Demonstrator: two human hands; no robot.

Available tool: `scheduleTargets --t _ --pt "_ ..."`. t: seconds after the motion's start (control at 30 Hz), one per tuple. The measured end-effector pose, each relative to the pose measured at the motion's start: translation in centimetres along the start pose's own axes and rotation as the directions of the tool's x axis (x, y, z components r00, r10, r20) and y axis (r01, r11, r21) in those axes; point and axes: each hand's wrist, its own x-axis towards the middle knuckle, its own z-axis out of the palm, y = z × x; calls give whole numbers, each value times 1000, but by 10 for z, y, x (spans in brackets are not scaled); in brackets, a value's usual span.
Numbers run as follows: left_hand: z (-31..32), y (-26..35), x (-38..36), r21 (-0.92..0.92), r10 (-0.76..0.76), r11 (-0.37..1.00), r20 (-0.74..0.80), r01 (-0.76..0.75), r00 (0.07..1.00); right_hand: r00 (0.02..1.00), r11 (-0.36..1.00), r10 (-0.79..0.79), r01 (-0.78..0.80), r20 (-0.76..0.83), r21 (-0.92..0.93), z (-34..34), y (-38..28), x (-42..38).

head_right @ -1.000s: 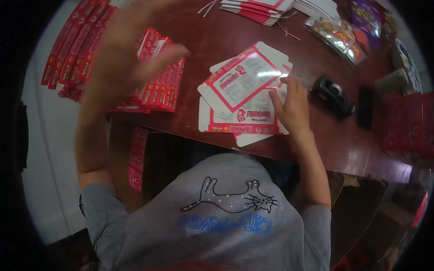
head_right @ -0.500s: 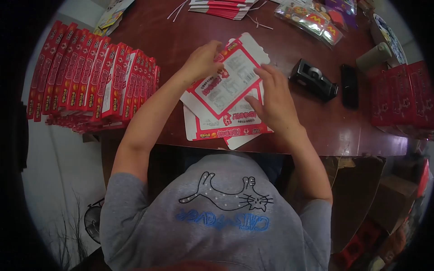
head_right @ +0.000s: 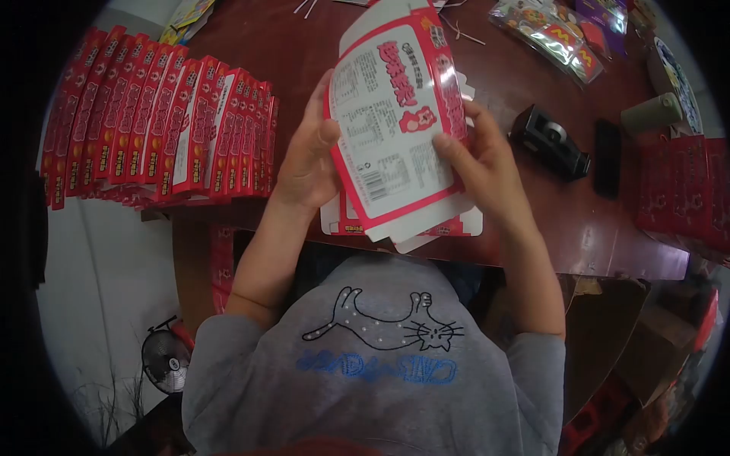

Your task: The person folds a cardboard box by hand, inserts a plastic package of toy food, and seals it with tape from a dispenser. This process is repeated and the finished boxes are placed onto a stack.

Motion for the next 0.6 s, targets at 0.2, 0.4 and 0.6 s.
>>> scheduleTargets --t 0.2,0.4,0.6 --pt "4 -18 -7 -72 -94 992 101 102 990 992 990 128 -128 -3 57 2 17 -36" --pt "-5 -12 -19 -118 -182 970 220 211 958 977 978 211 -211 19 -4 -19 15 -34" --pt "5 -4 -15 135 -205 973 110 190 973 985 984 174 -174 11 -47 -9 -1 -35"
